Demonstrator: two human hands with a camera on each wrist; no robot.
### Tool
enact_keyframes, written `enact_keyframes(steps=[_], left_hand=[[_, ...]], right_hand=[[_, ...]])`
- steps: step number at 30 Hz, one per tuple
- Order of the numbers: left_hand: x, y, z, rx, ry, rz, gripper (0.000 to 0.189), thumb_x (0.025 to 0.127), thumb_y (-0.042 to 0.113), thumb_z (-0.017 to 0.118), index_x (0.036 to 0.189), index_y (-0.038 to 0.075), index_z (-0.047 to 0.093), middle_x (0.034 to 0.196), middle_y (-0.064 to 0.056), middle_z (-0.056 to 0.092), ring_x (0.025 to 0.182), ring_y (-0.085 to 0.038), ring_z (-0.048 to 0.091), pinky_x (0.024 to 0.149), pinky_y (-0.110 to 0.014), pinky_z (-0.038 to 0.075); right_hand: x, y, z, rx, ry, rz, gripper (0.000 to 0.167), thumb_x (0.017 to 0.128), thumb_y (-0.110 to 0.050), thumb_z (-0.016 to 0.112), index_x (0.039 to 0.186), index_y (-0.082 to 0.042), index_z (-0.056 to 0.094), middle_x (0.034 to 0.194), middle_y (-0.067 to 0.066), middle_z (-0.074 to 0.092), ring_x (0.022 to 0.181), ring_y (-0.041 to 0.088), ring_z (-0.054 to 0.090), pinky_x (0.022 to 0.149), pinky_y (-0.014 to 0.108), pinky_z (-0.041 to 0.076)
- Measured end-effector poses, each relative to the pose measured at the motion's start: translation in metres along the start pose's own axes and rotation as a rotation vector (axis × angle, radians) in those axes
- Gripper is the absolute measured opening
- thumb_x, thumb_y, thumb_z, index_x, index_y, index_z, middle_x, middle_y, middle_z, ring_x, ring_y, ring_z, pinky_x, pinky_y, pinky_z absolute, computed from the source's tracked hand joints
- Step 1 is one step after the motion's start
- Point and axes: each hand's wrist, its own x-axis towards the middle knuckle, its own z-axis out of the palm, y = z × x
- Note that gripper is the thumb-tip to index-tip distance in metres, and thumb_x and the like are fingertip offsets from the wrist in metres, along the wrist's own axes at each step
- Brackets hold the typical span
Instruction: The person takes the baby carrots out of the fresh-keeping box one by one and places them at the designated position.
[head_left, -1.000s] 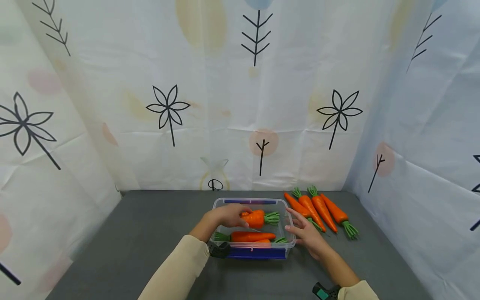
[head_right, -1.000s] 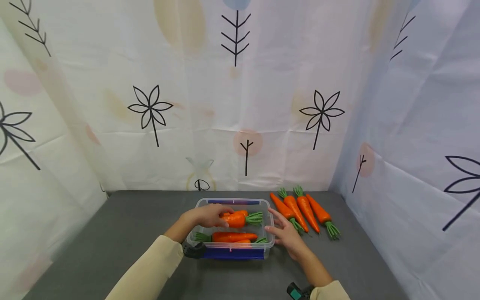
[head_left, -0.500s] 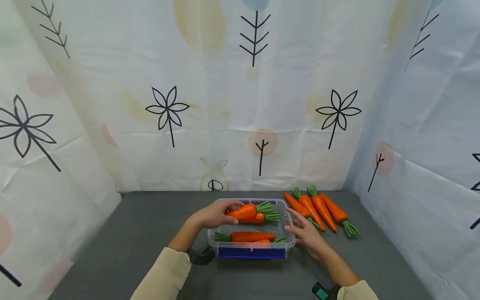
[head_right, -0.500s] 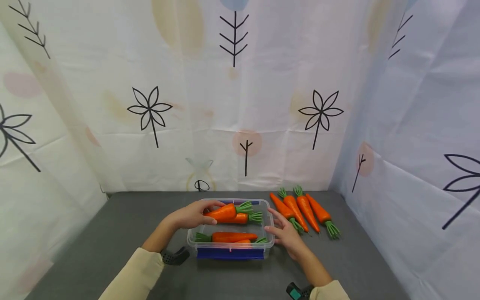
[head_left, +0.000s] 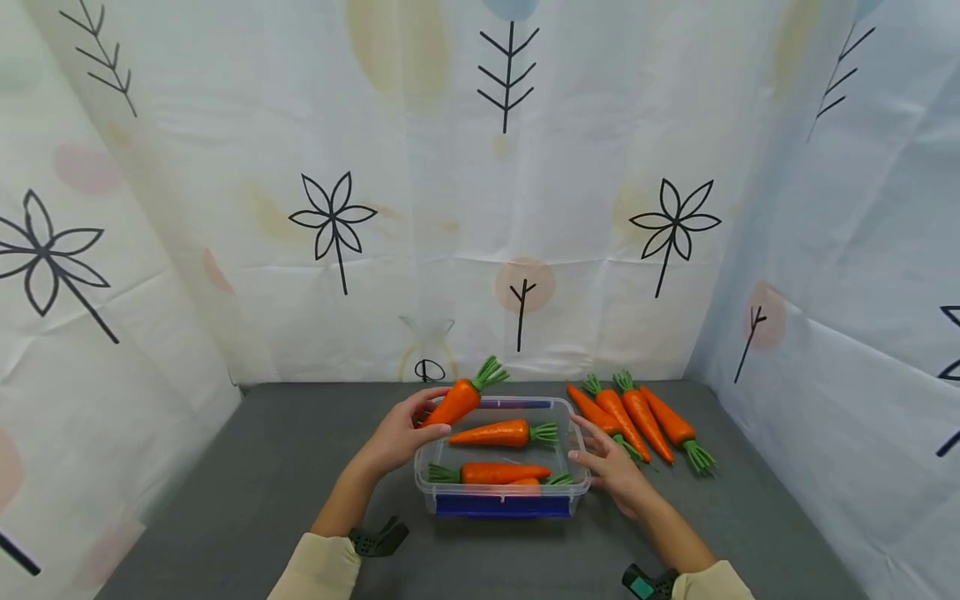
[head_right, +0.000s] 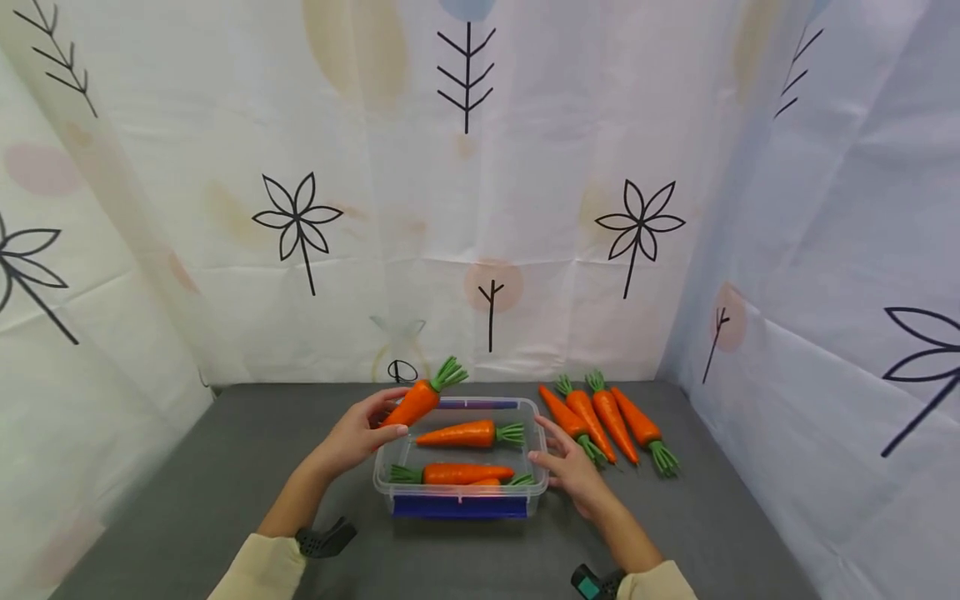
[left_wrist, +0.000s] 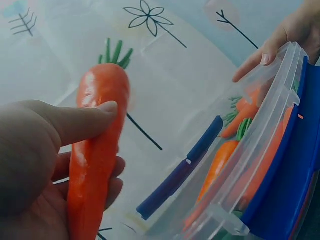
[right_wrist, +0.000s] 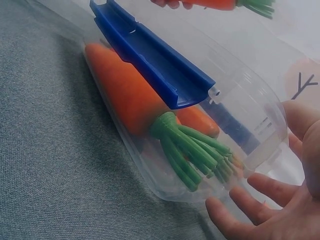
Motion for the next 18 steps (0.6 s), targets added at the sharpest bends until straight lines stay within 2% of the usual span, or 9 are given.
enact_keyframes(steps=[7, 13, 18], left_hand=[[-0.009, -0.018, -0.005, -0.082, 0.213, -0.04, 0.058, 0.091, 0.016, 0.07, 0.144, 0.017, 0.046, 0.119, -0.014, 0.06, 0.096, -0.027, 0.059, 0.079, -0.036, 0.051], [-0.014, -0.035, -0.01, -0.142, 0.32, -0.045, 0.058, 0.092, 0.012, 0.068, 0.145, 0.014, 0.045, 0.121, -0.019, 0.058, 0.1, -0.03, 0.06, 0.081, -0.034, 0.051], [-0.017, -0.054, -0.01, -0.196, 0.395, -0.089, 0.059, 0.09, 0.007, 0.069, 0.144, 0.012, 0.045, 0.12, -0.021, 0.058, 0.1, -0.032, 0.06, 0.081, -0.032, 0.05]], right_hand=[[0.0, 0.001, 0.002, 0.011, -0.005, 0.005, 0.063, 0.097, -0.013, 0.059, 0.153, -0.018, 0.031, 0.144, 0.028, 0.038, 0.12, 0.043, 0.049, 0.084, 0.049, 0.051], [0.001, 0.0, 0.002, 0.014, 0.008, 0.007, 0.062, 0.097, -0.013, 0.059, 0.152, -0.018, 0.032, 0.143, 0.028, 0.039, 0.119, 0.043, 0.049, 0.083, 0.047, 0.052], [0.0, 0.0, 0.002, 0.001, 0.02, 0.009, 0.061, 0.097, -0.013, 0.06, 0.152, -0.018, 0.033, 0.143, 0.028, 0.039, 0.119, 0.043, 0.049, 0.084, 0.048, 0.051]])
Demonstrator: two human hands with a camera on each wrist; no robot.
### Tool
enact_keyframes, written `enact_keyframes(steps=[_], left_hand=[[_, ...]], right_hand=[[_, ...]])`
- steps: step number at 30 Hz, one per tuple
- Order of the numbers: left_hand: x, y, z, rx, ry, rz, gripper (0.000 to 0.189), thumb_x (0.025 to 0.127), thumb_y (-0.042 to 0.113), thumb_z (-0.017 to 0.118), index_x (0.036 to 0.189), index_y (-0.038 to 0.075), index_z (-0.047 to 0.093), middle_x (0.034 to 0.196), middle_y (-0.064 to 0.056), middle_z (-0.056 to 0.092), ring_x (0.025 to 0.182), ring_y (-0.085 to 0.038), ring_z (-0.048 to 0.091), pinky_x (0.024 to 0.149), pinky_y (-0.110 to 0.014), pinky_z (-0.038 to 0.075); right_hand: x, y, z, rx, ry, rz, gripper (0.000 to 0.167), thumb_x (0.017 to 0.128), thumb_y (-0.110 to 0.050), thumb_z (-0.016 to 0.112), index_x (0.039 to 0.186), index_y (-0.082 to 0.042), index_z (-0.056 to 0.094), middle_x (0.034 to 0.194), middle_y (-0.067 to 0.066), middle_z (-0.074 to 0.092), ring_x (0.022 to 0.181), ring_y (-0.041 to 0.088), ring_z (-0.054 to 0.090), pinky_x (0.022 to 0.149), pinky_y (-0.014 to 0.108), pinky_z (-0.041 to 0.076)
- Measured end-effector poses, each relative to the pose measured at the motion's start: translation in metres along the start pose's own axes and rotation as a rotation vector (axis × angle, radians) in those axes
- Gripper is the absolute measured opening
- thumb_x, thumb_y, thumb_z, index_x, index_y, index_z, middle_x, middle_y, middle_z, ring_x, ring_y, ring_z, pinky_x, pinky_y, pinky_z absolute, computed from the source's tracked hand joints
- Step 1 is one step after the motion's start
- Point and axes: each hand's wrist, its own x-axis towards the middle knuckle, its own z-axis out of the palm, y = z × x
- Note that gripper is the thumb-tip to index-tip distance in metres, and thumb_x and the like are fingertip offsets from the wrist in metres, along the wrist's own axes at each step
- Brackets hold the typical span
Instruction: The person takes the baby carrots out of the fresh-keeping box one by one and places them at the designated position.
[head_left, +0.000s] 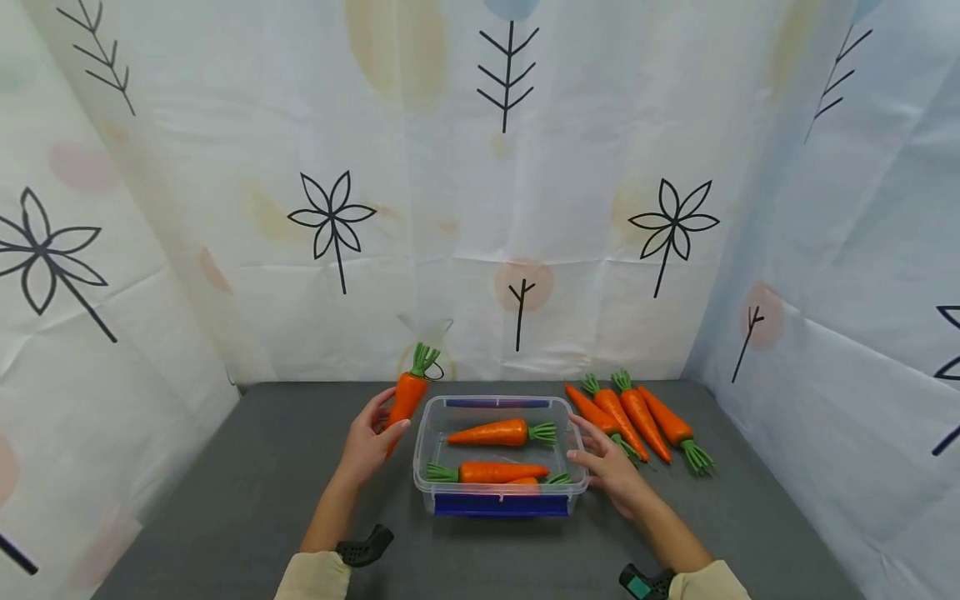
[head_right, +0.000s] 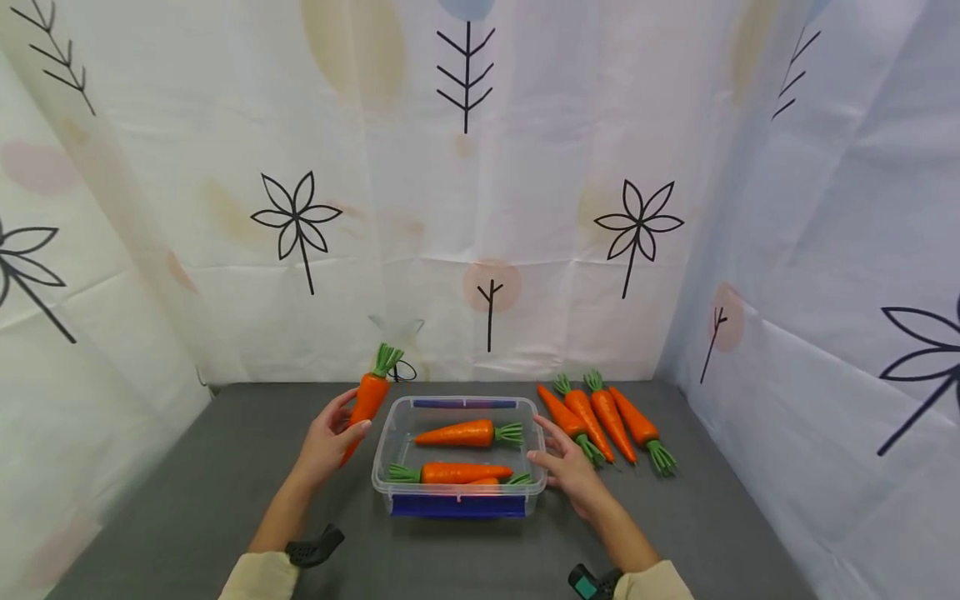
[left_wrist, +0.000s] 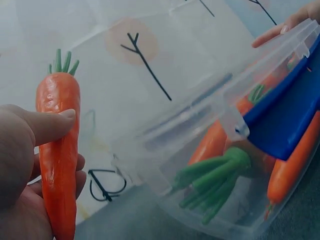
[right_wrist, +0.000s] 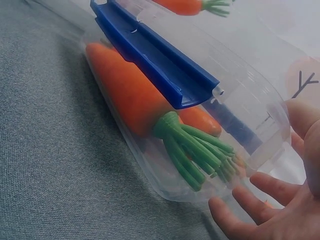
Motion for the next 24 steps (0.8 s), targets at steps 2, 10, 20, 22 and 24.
enact_keyframes(steps=[2, 10, 20, 22, 24], left_hand=[[-0.001, -0.007, -0.002, 0.0, 0.033, -0.02, 0.058, 0.09, 0.007, 0.069, 0.143, 0.011, 0.046, 0.119, -0.021, 0.058, 0.101, -0.033, 0.06, 0.081, -0.031, 0.049], [0.002, -0.034, -0.003, 0.083, 0.162, -0.119, 0.058, 0.087, 0.015, 0.075, 0.139, 0.008, 0.051, 0.108, -0.021, 0.062, 0.097, -0.034, 0.06, 0.076, -0.032, 0.048], [0.022, -0.057, -0.005, 0.255, 0.156, -0.159, 0.06, 0.086, 0.014, 0.075, 0.138, 0.002, 0.048, 0.116, -0.026, 0.057, 0.102, -0.038, 0.059, 0.083, -0.05, 0.048], [0.027, -0.061, -0.005, 0.3, 0.15, -0.16, 0.059, 0.085, 0.013, 0.076, 0.137, 0.002, 0.049, 0.115, -0.026, 0.058, 0.1, -0.038, 0.059, 0.082, -0.051, 0.048], [0.031, -0.064, -0.006, 0.352, 0.143, -0.166, 0.06, 0.085, 0.014, 0.076, 0.137, 0.002, 0.049, 0.114, -0.025, 0.06, 0.098, -0.036, 0.06, 0.081, -0.05, 0.048]], right_hand=[[0.0, 0.0, 0.0, -0.004, 0.006, -0.001, 0.061, 0.097, -0.013, 0.06, 0.152, -0.018, 0.033, 0.143, 0.028, 0.039, 0.119, 0.042, 0.049, 0.085, 0.049, 0.051], [-0.002, 0.001, 0.002, -0.016, 0.028, 0.002, 0.06, 0.097, -0.014, 0.06, 0.151, -0.019, 0.035, 0.146, 0.028, 0.035, 0.123, 0.042, 0.046, 0.086, 0.052, 0.05], [-0.001, 0.005, 0.002, -0.007, 0.031, 0.004, 0.06, 0.097, -0.017, 0.06, 0.151, -0.021, 0.035, 0.146, 0.025, 0.036, 0.125, 0.043, 0.044, 0.086, 0.049, 0.051], [0.0, 0.005, 0.001, -0.008, 0.027, 0.007, 0.06, 0.097, -0.017, 0.06, 0.151, -0.021, 0.034, 0.146, 0.026, 0.036, 0.125, 0.043, 0.045, 0.086, 0.049, 0.051], [0.0, 0.005, 0.001, -0.003, 0.027, 0.008, 0.061, 0.097, -0.017, 0.06, 0.152, -0.021, 0.034, 0.146, 0.026, 0.036, 0.124, 0.043, 0.046, 0.085, 0.049, 0.051]])
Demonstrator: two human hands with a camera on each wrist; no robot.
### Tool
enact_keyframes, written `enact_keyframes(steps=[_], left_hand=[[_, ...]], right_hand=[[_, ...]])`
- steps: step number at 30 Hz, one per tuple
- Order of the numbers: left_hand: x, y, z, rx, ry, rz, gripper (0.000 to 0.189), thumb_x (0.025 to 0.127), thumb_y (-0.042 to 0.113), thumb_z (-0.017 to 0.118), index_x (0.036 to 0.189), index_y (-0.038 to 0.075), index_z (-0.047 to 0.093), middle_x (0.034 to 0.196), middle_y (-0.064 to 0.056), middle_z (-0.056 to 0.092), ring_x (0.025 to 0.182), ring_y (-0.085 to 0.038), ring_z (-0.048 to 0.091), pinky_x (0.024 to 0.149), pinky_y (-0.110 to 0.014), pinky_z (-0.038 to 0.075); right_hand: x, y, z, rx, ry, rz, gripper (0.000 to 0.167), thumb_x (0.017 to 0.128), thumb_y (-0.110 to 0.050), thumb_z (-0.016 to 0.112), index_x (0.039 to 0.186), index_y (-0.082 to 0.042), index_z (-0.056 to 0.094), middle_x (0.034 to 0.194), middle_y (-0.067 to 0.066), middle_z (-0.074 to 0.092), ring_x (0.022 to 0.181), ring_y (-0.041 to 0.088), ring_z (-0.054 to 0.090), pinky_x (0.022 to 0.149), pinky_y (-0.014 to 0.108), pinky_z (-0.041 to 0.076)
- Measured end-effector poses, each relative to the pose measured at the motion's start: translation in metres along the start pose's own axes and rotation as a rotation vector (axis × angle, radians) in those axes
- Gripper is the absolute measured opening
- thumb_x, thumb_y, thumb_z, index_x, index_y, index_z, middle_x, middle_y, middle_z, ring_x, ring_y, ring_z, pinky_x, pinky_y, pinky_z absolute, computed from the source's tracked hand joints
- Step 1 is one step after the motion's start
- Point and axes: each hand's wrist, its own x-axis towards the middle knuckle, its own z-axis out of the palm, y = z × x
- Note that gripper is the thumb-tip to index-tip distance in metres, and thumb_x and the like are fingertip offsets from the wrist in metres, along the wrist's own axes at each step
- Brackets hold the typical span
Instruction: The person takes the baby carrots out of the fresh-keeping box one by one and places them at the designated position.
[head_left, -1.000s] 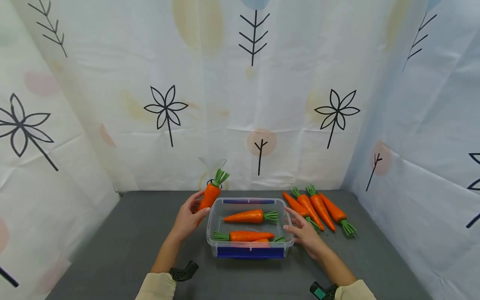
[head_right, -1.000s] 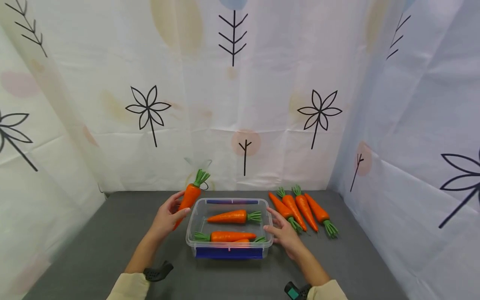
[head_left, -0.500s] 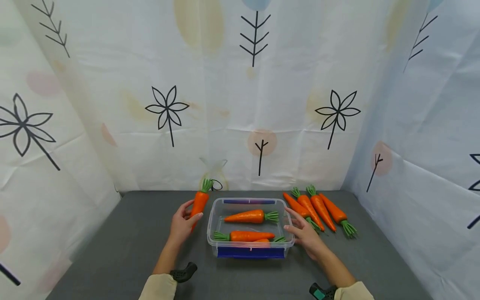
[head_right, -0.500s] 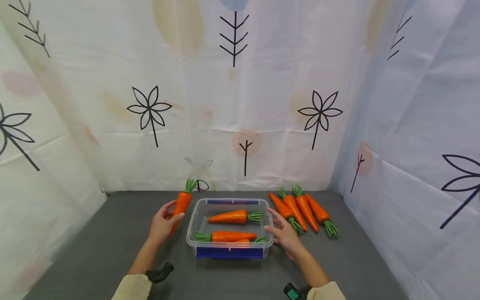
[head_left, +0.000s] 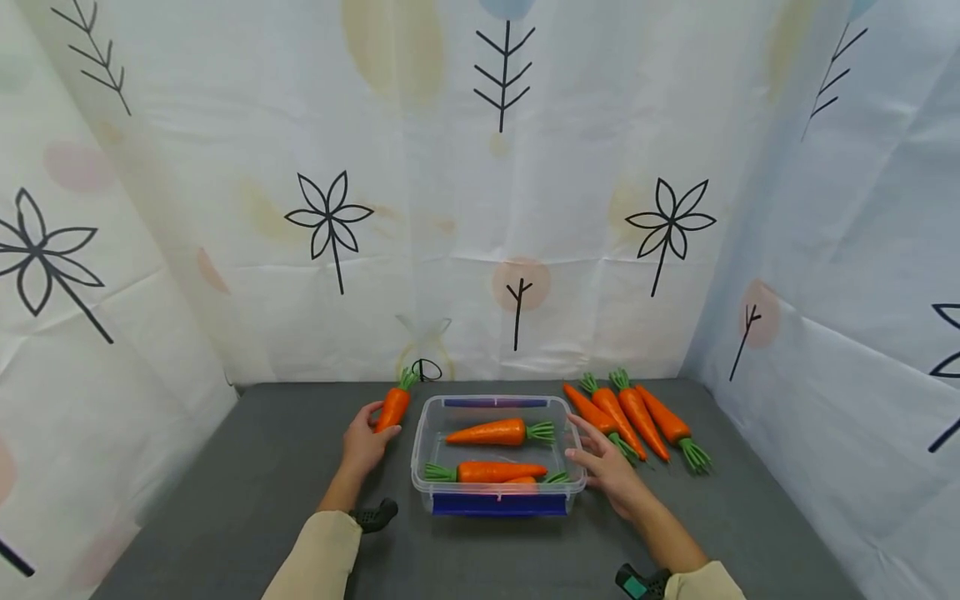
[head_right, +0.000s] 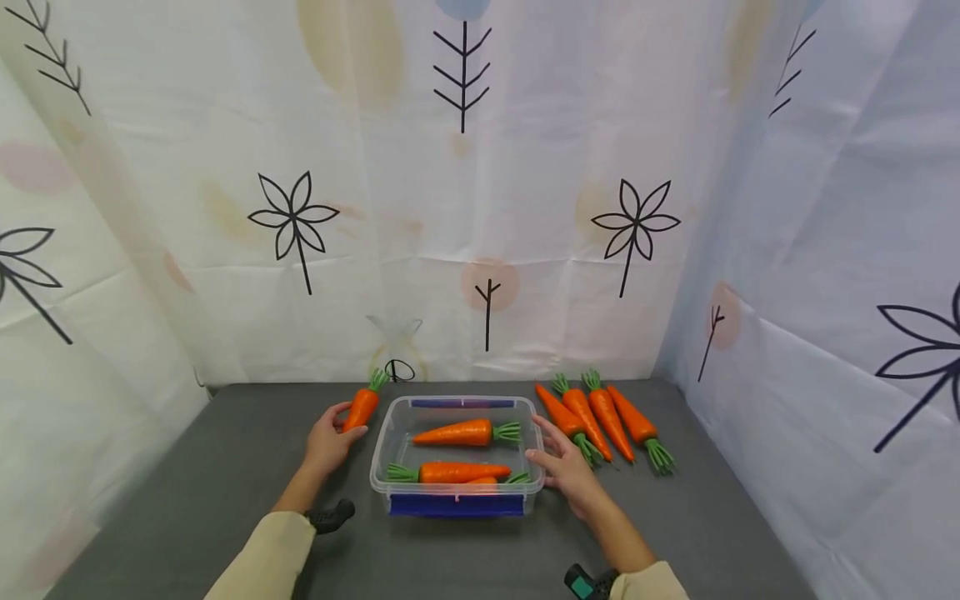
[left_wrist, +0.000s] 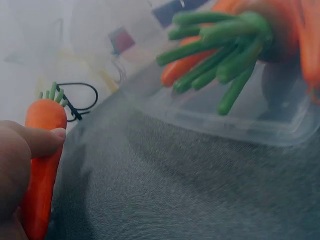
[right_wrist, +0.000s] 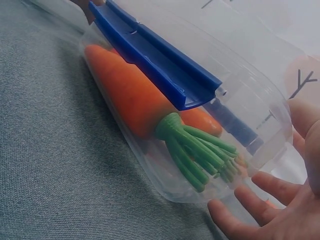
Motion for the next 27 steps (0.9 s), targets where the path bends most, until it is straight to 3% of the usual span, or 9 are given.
enact_keyframes(steps=[10, 18, 27], left_hand=[[0.011, -0.002, 0.001, 0.187, 0.011, 0.009, 0.059, 0.083, 0.011, 0.076, 0.134, -0.003, 0.05, 0.11, -0.026, 0.058, 0.095, -0.038, 0.054, 0.083, -0.051, 0.044], [0.013, -0.002, -0.005, 0.23, -0.029, 0.007, 0.061, 0.084, 0.014, 0.075, 0.136, -0.004, 0.048, 0.113, -0.028, 0.057, 0.098, -0.04, 0.053, 0.085, -0.053, 0.044], [0.018, 0.022, -0.016, 0.302, -0.057, -0.003, 0.063, 0.088, 0.024, 0.072, 0.142, 0.006, 0.045, 0.128, -0.025, 0.051, 0.113, -0.045, 0.047, 0.092, -0.062, 0.036]], right_hand=[[0.001, 0.003, 0.0, 0.009, 0.004, -0.005, 0.06, 0.097, -0.016, 0.06, 0.151, -0.021, 0.035, 0.145, 0.025, 0.038, 0.122, 0.041, 0.047, 0.083, 0.048, 0.053], [0.002, 0.005, 0.001, 0.014, 0.02, 0.007, 0.059, 0.096, -0.016, 0.061, 0.15, -0.024, 0.038, 0.143, 0.023, 0.041, 0.119, 0.04, 0.051, 0.081, 0.049, 0.053], [0.004, 0.006, -0.001, 0.025, 0.013, 0.007, 0.059, 0.096, -0.015, 0.061, 0.15, -0.026, 0.038, 0.144, 0.022, 0.041, 0.121, 0.039, 0.049, 0.082, 0.05, 0.053]])
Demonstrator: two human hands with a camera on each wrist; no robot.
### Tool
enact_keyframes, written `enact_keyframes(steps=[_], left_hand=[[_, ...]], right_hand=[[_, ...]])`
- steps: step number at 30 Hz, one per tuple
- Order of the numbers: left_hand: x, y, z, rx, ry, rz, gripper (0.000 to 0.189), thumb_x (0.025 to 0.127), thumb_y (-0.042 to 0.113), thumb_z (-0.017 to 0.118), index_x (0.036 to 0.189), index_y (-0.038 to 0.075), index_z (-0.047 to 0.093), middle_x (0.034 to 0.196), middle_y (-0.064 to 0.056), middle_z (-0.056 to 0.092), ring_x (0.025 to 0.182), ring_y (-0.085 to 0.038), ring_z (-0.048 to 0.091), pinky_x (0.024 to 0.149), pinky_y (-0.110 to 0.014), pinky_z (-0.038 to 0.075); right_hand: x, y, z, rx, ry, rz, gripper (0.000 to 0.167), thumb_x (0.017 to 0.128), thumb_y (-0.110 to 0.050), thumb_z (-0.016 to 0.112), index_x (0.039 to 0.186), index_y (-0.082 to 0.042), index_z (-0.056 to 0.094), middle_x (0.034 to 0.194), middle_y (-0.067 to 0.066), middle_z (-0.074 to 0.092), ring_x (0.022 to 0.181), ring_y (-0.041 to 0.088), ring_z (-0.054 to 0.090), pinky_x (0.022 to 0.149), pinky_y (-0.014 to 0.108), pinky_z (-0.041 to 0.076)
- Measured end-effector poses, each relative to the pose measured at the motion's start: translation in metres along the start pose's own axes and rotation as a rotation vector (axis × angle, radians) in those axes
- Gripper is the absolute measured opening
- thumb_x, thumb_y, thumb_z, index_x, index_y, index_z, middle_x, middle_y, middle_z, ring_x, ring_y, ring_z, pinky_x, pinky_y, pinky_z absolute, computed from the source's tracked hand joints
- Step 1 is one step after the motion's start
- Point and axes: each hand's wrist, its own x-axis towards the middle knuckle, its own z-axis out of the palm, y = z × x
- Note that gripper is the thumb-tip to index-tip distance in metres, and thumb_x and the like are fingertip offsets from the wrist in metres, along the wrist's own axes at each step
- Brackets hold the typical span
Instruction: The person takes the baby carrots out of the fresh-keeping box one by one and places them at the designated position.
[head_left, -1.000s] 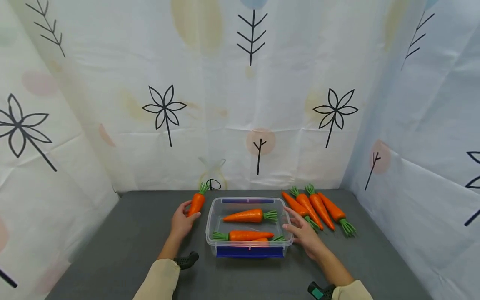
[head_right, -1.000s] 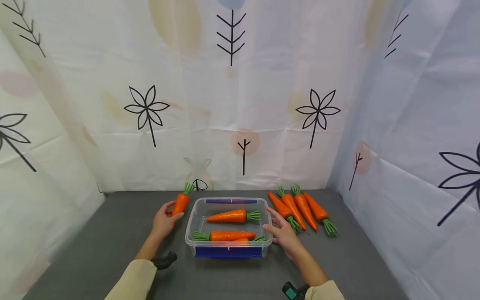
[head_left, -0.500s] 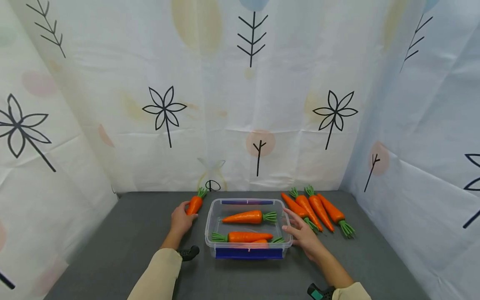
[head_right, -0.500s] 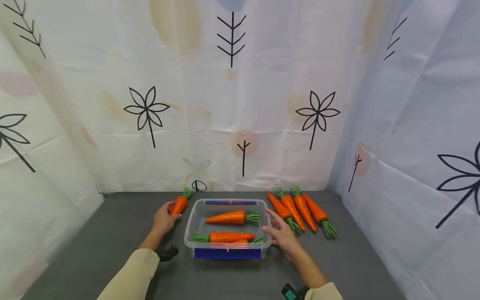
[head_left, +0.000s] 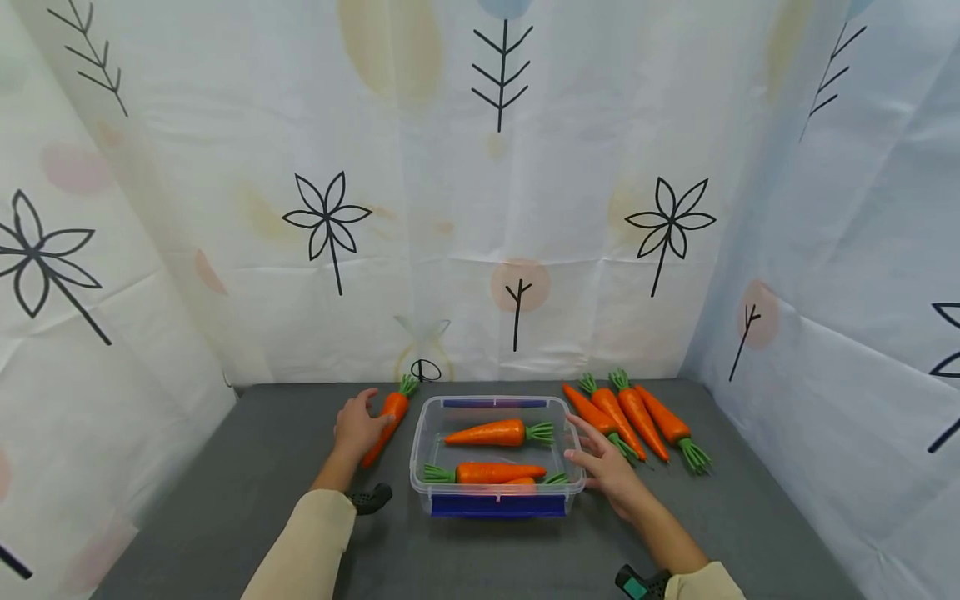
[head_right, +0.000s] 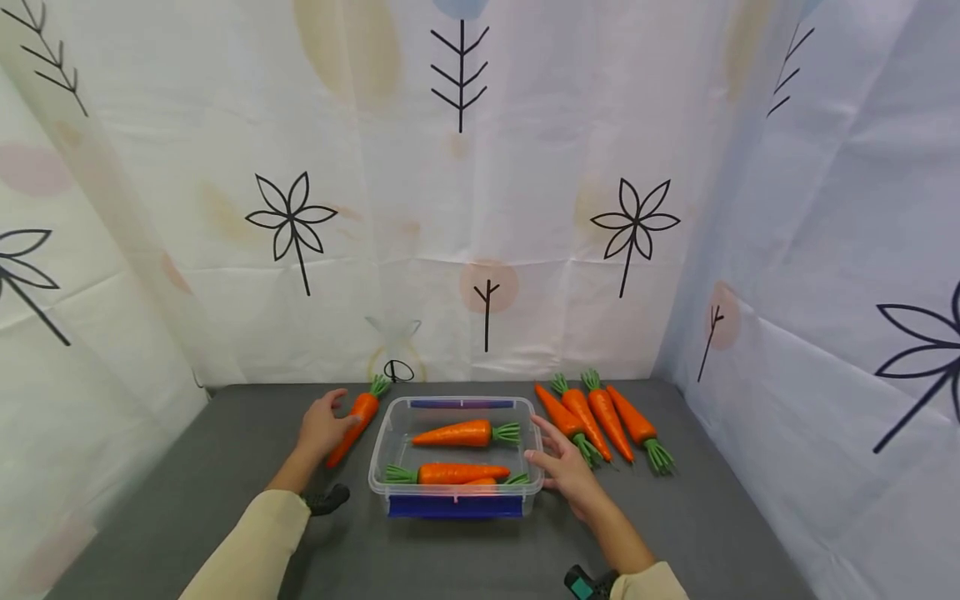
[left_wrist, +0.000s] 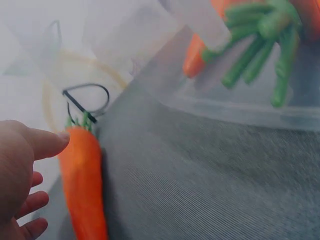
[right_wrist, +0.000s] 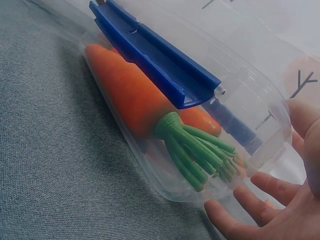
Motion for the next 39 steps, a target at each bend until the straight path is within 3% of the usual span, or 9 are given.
enact_keyframes(steps=[7, 11, 17, 23, 26, 32, 35, 39], left_hand=[[0.007, 0.025, -0.013, -0.016, -0.015, 0.084, 0.059, 0.089, 0.024, 0.071, 0.142, 0.009, 0.048, 0.133, -0.023, 0.052, 0.118, -0.044, 0.046, 0.094, -0.059, 0.039], [0.009, 0.044, -0.02, -0.093, -0.078, 0.142, 0.056, 0.09, 0.022, 0.071, 0.14, 0.01, 0.05, 0.132, -0.021, 0.054, 0.116, -0.04, 0.051, 0.09, -0.055, 0.044], [0.009, 0.073, -0.027, -0.169, -0.262, 0.21, 0.047, 0.094, 0.026, 0.066, 0.136, 0.01, 0.053, 0.124, -0.017, 0.059, 0.116, -0.037, 0.053, 0.092, -0.051, 0.046], [0.002, 0.1, -0.03, -0.21, -0.523, 0.351, 0.043, 0.097, 0.025, 0.062, 0.136, 0.009, 0.054, 0.127, -0.015, 0.058, 0.114, -0.033, 0.056, 0.094, -0.049, 0.046], [-0.001, 0.109, -0.025, -0.213, -0.629, 0.386, 0.045, 0.097, 0.025, 0.061, 0.139, 0.011, 0.052, 0.132, -0.014, 0.056, 0.114, -0.029, 0.057, 0.094, -0.047, 0.047], [-0.001, 0.122, -0.007, -0.195, -0.754, 0.418, 0.048, 0.098, 0.025, 0.06, 0.141, 0.006, 0.05, 0.136, -0.018, 0.053, 0.118, -0.03, 0.055, 0.097, -0.048, 0.046], [-0.002, 0.126, 0.003, -0.183, -0.8, 0.395, 0.049, 0.097, 0.024, 0.061, 0.14, 0.004, 0.05, 0.137, -0.018, 0.053, 0.122, -0.032, 0.052, 0.1, -0.05, 0.042], [-0.004, 0.129, 0.017, -0.129, -0.814, 0.331, 0.051, 0.094, 0.026, 0.064, 0.139, 0.006, 0.053, 0.134, -0.014, 0.056, 0.123, -0.031, 0.051, 0.102, -0.05, 0.04]], right_hand=[[-0.002, -0.001, 0.0, -0.012, 0.002, 0.002, 0.06, 0.096, -0.016, 0.062, 0.15, -0.026, 0.038, 0.145, 0.022, 0.04, 0.122, 0.04, 0.048, 0.084, 0.052, 0.052], [-0.002, -0.001, 0.0, -0.023, -0.004, -0.007, 0.061, 0.096, -0.016, 0.061, 0.151, -0.023, 0.036, 0.145, 0.024, 0.039, 0.122, 0.041, 0.048, 0.084, 0.051, 0.052], [-0.003, -0.002, 0.001, -0.025, -0.015, -0.014, 0.061, 0.097, -0.016, 0.061, 0.152, -0.02, 0.034, 0.144, 0.026, 0.037, 0.121, 0.043, 0.049, 0.082, 0.049, 0.053], [-0.003, -0.003, 0.001, -0.017, -0.014, -0.014, 0.061, 0.097, -0.016, 0.061, 0.151, -0.021, 0.035, 0.143, 0.027, 0.038, 0.119, 0.044, 0.05, 0.081, 0.05, 0.053], [-0.003, -0.003, 0.001, -0.027, -0.011, -0.015, 0.061, 0.096, -0.016, 0.061, 0.151, -0.021, 0.035, 0.144, 0.028, 0.037, 0.118, 0.044, 0.05, 0.081, 0.05, 0.053], [-0.001, -0.002, 0.0, -0.013, -0.005, -0.013, 0.061, 0.096, -0.016, 0.061, 0.151, -0.025, 0.036, 0.144, 0.026, 0.038, 0.117, 0.042, 0.052, 0.081, 0.05, 0.053], [-0.001, -0.002, -0.001, -0.009, -0.008, -0.014, 0.061, 0.096, -0.015, 0.061, 0.151, -0.025, 0.036, 0.145, 0.026, 0.038, 0.117, 0.042, 0.051, 0.082, 0.05, 0.053], [0.0, -0.001, -0.001, -0.009, -0.012, -0.01, 0.061, 0.096, -0.015, 0.061, 0.151, -0.025, 0.036, 0.145, 0.027, 0.037, 0.119, 0.042, 0.05, 0.082, 0.05, 0.053]])
